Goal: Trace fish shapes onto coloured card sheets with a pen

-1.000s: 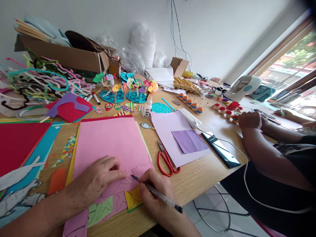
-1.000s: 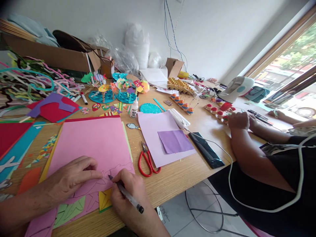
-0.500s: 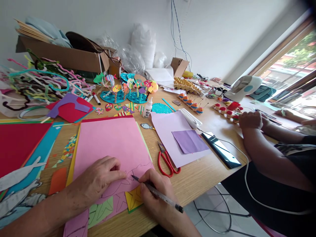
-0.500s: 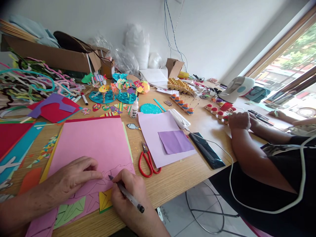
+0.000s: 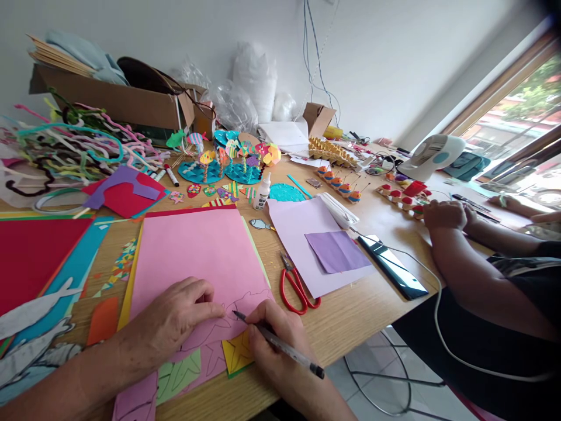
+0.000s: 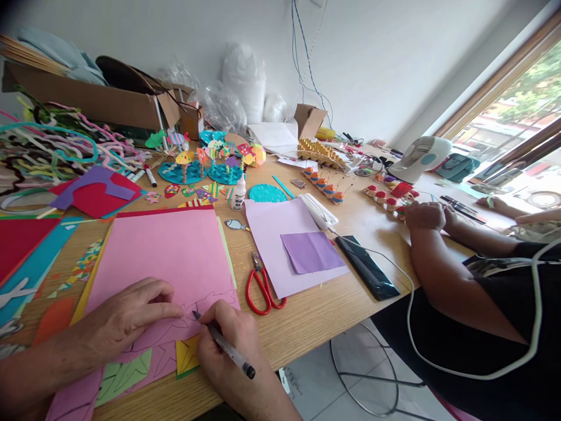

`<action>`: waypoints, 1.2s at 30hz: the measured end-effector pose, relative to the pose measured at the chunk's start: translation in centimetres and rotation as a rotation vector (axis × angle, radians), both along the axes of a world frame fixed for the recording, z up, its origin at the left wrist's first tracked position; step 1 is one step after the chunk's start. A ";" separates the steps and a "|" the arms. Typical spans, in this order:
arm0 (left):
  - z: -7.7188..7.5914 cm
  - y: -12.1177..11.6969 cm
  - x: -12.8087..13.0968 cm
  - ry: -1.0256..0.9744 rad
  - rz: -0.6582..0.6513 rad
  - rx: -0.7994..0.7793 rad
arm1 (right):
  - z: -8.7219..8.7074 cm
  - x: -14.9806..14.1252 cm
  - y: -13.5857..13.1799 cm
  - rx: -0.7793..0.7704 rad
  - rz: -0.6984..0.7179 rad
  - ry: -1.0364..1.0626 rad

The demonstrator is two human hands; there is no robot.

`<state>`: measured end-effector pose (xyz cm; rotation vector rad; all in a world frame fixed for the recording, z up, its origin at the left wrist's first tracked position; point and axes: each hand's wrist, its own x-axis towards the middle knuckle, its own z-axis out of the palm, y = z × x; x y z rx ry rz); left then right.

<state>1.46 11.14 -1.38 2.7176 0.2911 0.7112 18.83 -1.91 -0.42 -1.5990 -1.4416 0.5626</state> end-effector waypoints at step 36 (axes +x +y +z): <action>-0.6 0.1 0.0 -0.010 -0.016 -0.059 | -0.1 0.0 0.0 0.008 0.000 -0.013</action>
